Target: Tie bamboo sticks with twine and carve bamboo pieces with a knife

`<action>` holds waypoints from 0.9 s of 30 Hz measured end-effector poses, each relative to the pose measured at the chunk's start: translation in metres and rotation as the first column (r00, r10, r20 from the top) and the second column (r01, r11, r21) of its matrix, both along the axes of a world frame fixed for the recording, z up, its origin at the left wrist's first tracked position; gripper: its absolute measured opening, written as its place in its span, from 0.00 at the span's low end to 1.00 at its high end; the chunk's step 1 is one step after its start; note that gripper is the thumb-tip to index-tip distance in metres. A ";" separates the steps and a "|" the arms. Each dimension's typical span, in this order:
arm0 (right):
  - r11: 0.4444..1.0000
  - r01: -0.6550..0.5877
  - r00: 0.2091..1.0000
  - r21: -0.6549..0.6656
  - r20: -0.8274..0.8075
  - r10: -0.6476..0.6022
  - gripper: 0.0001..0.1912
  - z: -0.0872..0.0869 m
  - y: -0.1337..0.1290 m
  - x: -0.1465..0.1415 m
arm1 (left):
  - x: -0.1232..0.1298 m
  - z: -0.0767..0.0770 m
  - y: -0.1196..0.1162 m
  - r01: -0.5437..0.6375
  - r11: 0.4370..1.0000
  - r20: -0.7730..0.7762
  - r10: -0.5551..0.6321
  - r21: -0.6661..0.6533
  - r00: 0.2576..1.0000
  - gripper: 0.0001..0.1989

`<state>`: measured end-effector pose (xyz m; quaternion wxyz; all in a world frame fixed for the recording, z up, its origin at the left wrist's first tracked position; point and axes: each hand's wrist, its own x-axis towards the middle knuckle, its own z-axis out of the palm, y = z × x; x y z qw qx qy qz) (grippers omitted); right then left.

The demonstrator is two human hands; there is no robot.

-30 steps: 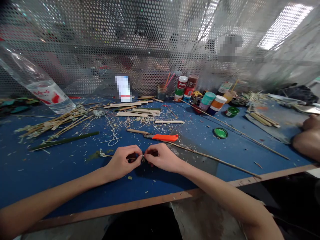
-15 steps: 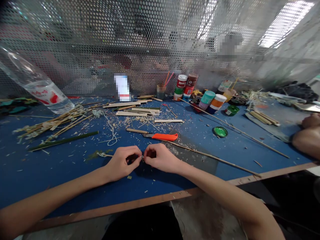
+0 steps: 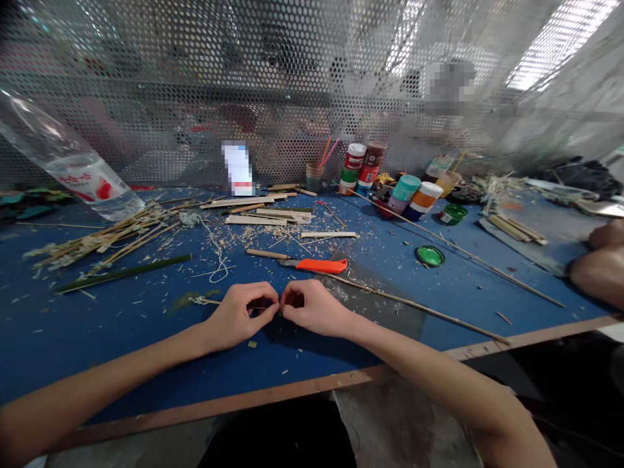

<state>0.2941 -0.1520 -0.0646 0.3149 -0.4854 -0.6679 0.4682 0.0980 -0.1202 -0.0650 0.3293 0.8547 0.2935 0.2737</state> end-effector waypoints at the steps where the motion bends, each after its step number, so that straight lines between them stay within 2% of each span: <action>1: 1.000 -0.002 1.000 -0.001 0.001 0.002 0.05 0.000 0.000 0.000 | 0.000 0.000 0.000 0.001 1.000 0.001 -0.001 -0.007 1.000 0.05; 8: 0.999 -0.028 1.000 -0.017 -0.005 0.028 0.05 0.003 0.000 0.001 | 0.001 -0.001 0.000 0.003 1.000 -0.003 -0.003 -0.023 1.000 0.04; 16: 0.984 -0.072 0.997 -0.160 -0.032 0.067 0.07 0.007 0.001 0.005 | 0.001 -0.001 -0.001 0.011 1.000 0.010 -0.011 -0.025 1.000 0.04; 23: 0.978 -0.138 0.990 -0.156 -0.023 0.136 0.07 0.008 0.005 0.009 | 0.000 0.000 -0.001 0.018 1.000 0.011 -0.018 -0.014 1.000 0.04; 27: 0.962 -0.219 0.976 -0.166 -0.016 0.219 0.09 0.011 0.008 0.014 | 0.000 -0.001 -0.002 0.035 0.999 0.019 -0.035 0.027 0.999 0.05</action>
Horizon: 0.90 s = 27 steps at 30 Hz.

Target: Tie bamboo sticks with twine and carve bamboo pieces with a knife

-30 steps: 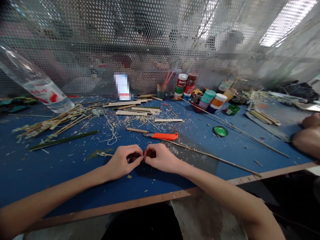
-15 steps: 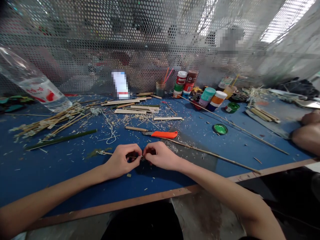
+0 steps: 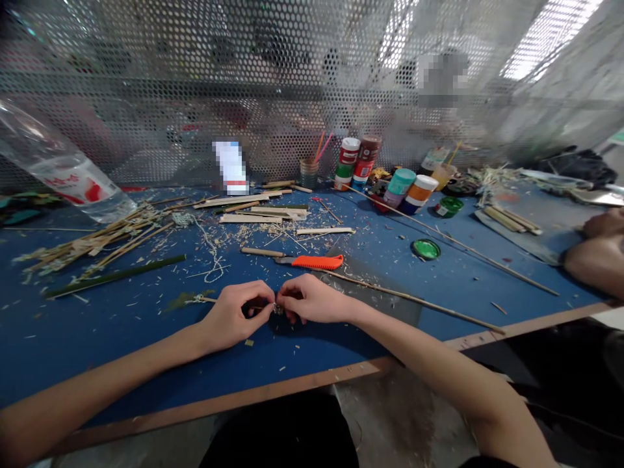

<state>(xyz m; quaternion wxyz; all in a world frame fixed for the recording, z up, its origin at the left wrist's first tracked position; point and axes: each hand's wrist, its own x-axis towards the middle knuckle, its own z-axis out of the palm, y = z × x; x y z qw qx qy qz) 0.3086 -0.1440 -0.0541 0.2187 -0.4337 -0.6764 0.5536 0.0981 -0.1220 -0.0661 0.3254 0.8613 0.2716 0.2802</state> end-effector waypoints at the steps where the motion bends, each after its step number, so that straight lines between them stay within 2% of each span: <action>1: 1.000 -0.026 1.000 -0.011 -0.007 0.026 0.10 0.001 0.001 0.002 | 0.000 -0.001 0.000 0.008 1.000 0.003 -0.008 0.019 1.000 0.05; 6: 0.994 -0.082 0.995 -0.070 -0.065 0.077 0.11 0.000 0.006 0.008 | 0.000 -0.001 -0.001 0.042 0.995 0.016 -0.043 0.091 0.999 0.06; 15: 0.985 -0.161 0.983 -0.058 -0.092 0.156 0.12 -0.005 0.009 0.011 | -0.002 -0.001 -0.003 0.083 0.979 0.009 -0.086 0.186 0.996 0.05; 27: 0.980 -0.181 0.979 -0.085 -0.109 0.172 0.12 -0.006 0.010 0.013 | -0.003 -0.002 -0.007 0.084 0.961 -0.027 -0.080 0.265 0.996 0.05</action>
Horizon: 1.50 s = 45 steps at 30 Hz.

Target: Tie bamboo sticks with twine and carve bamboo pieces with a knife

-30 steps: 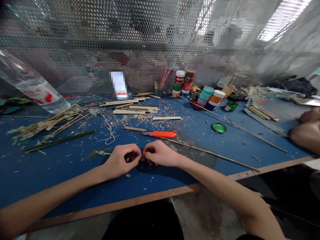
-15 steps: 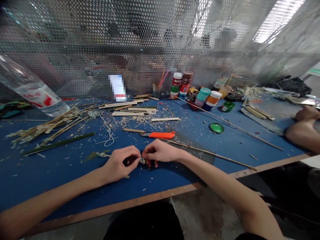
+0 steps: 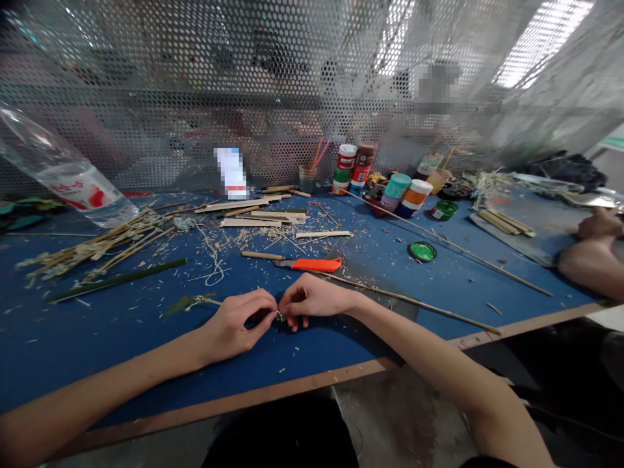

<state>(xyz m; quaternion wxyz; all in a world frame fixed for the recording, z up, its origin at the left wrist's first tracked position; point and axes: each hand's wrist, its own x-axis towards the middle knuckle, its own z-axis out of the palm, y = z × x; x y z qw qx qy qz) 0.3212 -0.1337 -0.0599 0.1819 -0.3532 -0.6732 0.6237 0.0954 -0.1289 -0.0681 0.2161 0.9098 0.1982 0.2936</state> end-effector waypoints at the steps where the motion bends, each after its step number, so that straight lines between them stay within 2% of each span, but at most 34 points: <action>1: 1.000 0.008 1.000 0.000 0.000 -0.008 0.11 -0.001 0.000 0.000 | 0.000 0.000 0.000 -0.009 1.000 -0.002 0.009 0.002 1.000 0.05; 9: 0.993 0.109 0.993 0.043 0.043 -0.110 0.06 -0.005 -0.004 -0.007 | 0.002 -0.002 -0.001 -0.085 0.996 -0.012 0.085 -0.021 0.996 0.06; 18: 0.964 0.246 0.964 0.101 0.081 -0.254 0.03 -0.006 -0.011 -0.017 | 0.002 -0.003 0.002 -0.093 0.993 0.015 0.095 -0.076 0.995 0.06; 22: 0.961 0.249 0.962 0.119 0.086 -0.260 0.04 -0.003 -0.013 -0.017 | 0.002 -0.002 0.002 -0.094 0.991 0.025 0.097 -0.100 0.995 0.06; 26: 0.952 0.220 0.965 0.212 0.097 -0.245 0.03 -0.002 -0.014 -0.017 | 0.002 -0.002 0.002 -0.097 0.990 0.012 0.099 -0.100 0.995 0.06; 29: 0.904 0.194 0.954 0.381 0.144 -0.265 0.04 -0.002 -0.015 -0.017 | 0.002 -0.003 0.004 -0.104 0.989 -0.004 0.104 -0.106 0.995 0.06; 33: 0.746 0.059 0.914 0.663 0.264 -0.307 0.05 -0.002 -0.015 -0.014 | 0.003 -0.003 0.006 -0.126 0.985 -0.031 0.123 -0.118 0.992 0.06; 35: 0.710 0.003 0.903 0.704 0.303 -0.305 0.04 -0.002 -0.016 -0.013 | 0.003 -0.003 0.007 -0.144 0.982 -0.045 0.140 -0.118 0.989 0.06; 45: 0.655 -0.111 0.830 0.747 0.432 -0.353 0.04 -0.006 -0.021 -0.017 | 0.005 -0.007 0.009 -0.223 0.971 -0.085 0.216 -0.083 0.973 0.06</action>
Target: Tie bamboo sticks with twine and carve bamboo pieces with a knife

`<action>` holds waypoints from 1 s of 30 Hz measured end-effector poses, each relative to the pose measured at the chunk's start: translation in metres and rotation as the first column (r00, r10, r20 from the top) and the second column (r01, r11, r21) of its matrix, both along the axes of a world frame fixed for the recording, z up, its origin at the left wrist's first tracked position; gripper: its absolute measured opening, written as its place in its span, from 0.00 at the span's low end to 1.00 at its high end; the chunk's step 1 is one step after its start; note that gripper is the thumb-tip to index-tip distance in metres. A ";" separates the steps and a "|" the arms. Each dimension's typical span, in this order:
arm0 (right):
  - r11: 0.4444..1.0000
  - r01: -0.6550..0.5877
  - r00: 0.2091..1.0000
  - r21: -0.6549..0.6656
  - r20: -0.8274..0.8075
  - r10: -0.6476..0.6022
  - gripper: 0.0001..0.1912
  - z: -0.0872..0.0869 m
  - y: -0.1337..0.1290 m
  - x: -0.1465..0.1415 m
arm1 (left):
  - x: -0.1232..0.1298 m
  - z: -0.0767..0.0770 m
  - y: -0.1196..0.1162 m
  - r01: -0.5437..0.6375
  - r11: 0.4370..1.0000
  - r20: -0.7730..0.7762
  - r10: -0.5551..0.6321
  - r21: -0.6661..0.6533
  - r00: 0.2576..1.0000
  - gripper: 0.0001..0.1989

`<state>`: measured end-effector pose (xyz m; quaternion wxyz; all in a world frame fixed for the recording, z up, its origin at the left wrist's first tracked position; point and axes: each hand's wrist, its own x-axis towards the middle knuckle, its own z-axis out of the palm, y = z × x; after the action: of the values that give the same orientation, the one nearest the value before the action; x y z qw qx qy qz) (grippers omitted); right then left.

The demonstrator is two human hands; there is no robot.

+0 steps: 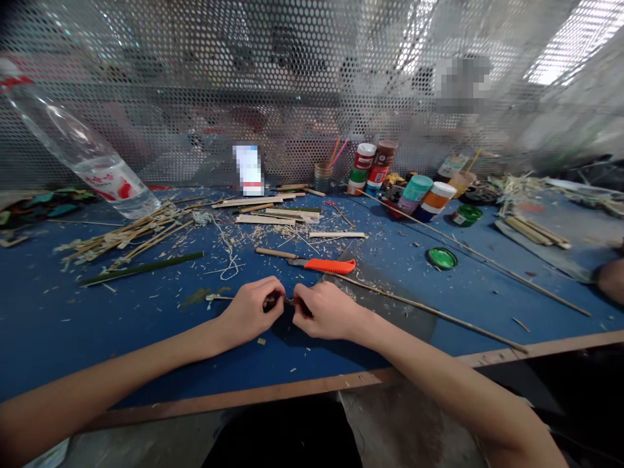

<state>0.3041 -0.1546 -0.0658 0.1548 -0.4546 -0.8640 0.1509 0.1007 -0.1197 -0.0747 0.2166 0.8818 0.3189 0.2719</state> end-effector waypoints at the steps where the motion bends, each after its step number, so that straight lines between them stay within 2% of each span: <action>1: 1.000 0.010 1.000 0.006 0.021 -0.010 0.04 0.000 -0.001 -0.001 | 0.000 -0.001 0.000 -0.009 1.000 -0.003 0.009 0.005 1.000 0.06; 11: 0.994 0.089 0.972 0.070 0.212 -0.102 0.07 -0.009 -0.003 -0.010 | 0.000 -0.004 -0.001 -0.083 0.996 -0.031 0.084 0.031 0.996 0.06; 17: 0.986 0.124 0.925 0.111 0.347 -0.156 0.09 -0.012 -0.004 -0.014 | 0.003 -0.003 0.000 -0.115 0.992 -0.043 0.117 0.041 0.992 0.07; 30: 0.984 0.133 0.947 0.122 0.278 -0.162 0.08 -0.010 -0.002 -0.012 | -0.001 -0.001 -0.001 -0.094 0.989 -0.097 0.105 0.111 0.990 0.08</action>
<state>0.2917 -0.1570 -0.0762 0.0620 -0.5265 -0.8475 0.0273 0.0993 -0.1206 -0.0761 0.1387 0.8879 0.3583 0.2531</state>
